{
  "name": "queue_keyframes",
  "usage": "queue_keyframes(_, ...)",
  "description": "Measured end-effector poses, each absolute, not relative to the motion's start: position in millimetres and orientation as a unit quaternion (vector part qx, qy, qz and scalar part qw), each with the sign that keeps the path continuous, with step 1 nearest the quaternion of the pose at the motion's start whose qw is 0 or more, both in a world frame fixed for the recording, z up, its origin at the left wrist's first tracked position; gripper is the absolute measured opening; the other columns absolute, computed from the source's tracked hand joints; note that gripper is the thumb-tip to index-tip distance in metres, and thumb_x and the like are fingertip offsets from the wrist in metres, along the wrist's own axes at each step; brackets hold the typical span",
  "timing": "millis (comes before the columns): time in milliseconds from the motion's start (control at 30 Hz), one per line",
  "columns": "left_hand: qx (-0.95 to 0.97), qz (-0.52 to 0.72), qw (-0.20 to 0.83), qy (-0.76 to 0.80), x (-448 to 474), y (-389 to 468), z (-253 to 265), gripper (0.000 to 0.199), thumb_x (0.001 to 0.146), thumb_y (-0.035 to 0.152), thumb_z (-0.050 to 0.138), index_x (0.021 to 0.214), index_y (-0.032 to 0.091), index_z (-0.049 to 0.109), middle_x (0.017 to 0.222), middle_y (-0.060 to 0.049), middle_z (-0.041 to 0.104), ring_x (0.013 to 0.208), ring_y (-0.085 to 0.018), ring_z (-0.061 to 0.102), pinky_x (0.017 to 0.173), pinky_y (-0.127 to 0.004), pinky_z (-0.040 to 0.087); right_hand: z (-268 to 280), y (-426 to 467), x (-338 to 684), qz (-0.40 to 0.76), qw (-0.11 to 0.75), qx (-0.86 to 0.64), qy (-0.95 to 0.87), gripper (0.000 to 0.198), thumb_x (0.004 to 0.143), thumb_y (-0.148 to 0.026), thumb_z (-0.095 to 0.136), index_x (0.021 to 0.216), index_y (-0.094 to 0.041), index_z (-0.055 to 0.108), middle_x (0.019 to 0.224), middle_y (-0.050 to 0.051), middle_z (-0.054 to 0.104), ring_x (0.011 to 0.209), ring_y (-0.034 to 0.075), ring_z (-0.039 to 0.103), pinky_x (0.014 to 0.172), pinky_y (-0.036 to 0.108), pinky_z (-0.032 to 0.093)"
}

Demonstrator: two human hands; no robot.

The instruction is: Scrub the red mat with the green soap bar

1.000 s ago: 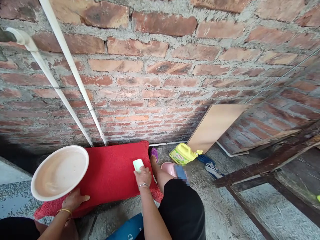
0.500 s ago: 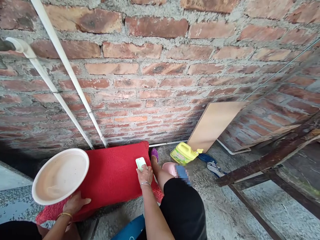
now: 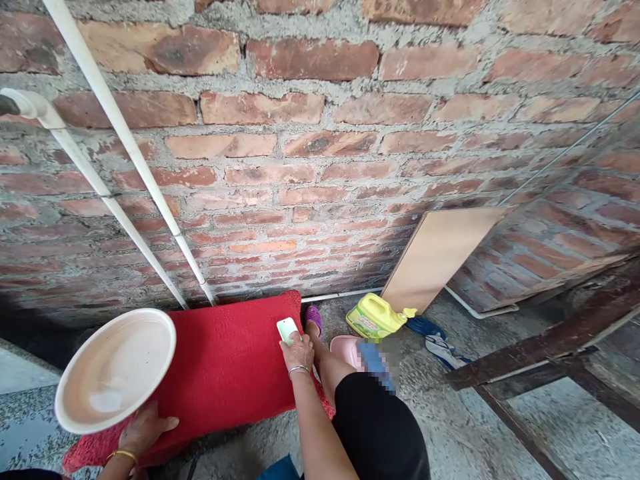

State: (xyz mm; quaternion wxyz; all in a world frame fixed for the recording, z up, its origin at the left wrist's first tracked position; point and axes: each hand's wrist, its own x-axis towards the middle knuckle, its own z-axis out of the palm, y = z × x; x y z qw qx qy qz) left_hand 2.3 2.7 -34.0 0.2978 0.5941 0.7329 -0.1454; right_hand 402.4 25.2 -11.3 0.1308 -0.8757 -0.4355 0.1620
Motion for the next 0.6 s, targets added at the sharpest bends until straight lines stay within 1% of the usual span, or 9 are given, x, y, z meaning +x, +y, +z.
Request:
queue_keyframes(67, 0.588, -0.146, 0.3, 0.737, 4, 3, -33, 0.04, 0.066, 0.048, 0.057, 0.093, 0.019, 0.054, 0.117, -0.016, 0.063, 0.11, -0.03, 0.06, 0.089, -0.037, 0.045, -13, 27, 413, 0.17, 0.141, -0.884, -0.412, 0.032, 0.074, -0.044, 0.061, 0.098, -0.023, 0.063, 0.105, 0.009, 0.056, 0.095, 0.026, 0.055, 0.083, 0.036, 0.04)
queue_keyframes(133, 0.581, -0.148, 0.304, 0.74, 4, 3, -32, 0.04, 0.066, 0.047, 0.057, 0.094, 0.019, 0.055, 0.117, -0.016, 0.064, 0.11, -0.031, 0.06, 0.088, -0.038, 0.046, -17, 26, 425, 0.177, 0.17, -0.902, -0.354, 0.035, 0.074, -0.047, 0.06, 0.098, -0.023, 0.063, 0.105, 0.01, 0.057, 0.094, 0.027, 0.056, 0.082, 0.037, 0.041)
queue_keyframes(233, 0.576, -0.15, 0.308, 0.742, 5, 4, -30, 0.039, 0.067, 0.047, 0.056, 0.095, 0.02, 0.054, 0.117, -0.015, 0.063, 0.109, -0.031, 0.061, 0.086, -0.038, 0.046, -26, 23, 438, 0.207, 0.211, -0.917, -0.269, 0.04, 0.076, -0.053, 0.054, 0.1, -0.022, 0.062, 0.1, 0.011, 0.06, 0.089, 0.029, 0.057, 0.074, 0.038, 0.043)
queue_keyframes(333, 0.576, -0.16, 0.308, 0.74, 7, 4, -25, 0.038, 0.067, 0.047, 0.056, 0.094, 0.02, 0.054, 0.117, -0.015, 0.063, 0.11, -0.03, 0.06, 0.085, -0.037, 0.046, -33, 26, 440, 0.202, 0.229, -0.914, -0.266, 0.041, 0.076, -0.054, 0.053, 0.1, -0.022, 0.062, 0.094, 0.01, 0.061, 0.086, 0.029, 0.057, 0.071, 0.039, 0.043)
queue_keyframes(400, 0.576, -0.168, 0.304, 0.74, 9, 4, -20, 0.037, 0.067, 0.046, 0.056, 0.093, 0.02, 0.054, 0.116, -0.015, 0.063, 0.111, -0.03, 0.059, 0.085, -0.036, 0.046, -33, 31, 437, 0.18, 0.24, -0.909, -0.289, 0.04, 0.075, -0.053, 0.055, 0.1, -0.023, 0.062, 0.097, 0.01, 0.06, 0.087, 0.028, 0.057, 0.074, 0.039, 0.043)
queue_keyframes(500, 0.576, -0.169, 0.302, 0.741, 14, 5, -13, 0.034, 0.068, 0.044, 0.056, 0.092, 0.02, 0.054, 0.117, -0.014, 0.063, 0.111, -0.029, 0.059, 0.085, -0.035, 0.045, -31, 38, 436, 0.174, 0.233, -0.9, -0.324, 0.034, 0.075, -0.051, 0.058, 0.098, -0.025, 0.062, 0.102, 0.008, 0.059, 0.089, 0.025, 0.056, 0.077, 0.037, 0.042)
queue_keyframes(600, 0.566, -0.167, 0.309, 0.746, 18, 5, -8, 0.034, 0.068, 0.042, 0.057, 0.094, 0.02, 0.054, 0.118, -0.014, 0.063, 0.111, -0.029, 0.059, 0.085, -0.036, 0.045, -32, 40, 445, 0.17, 0.196, -0.906, -0.335, 0.031, 0.075, -0.047, 0.059, 0.094, -0.023, 0.062, 0.093, 0.007, 0.06, 0.086, 0.025, 0.057, 0.076, 0.037, 0.043)
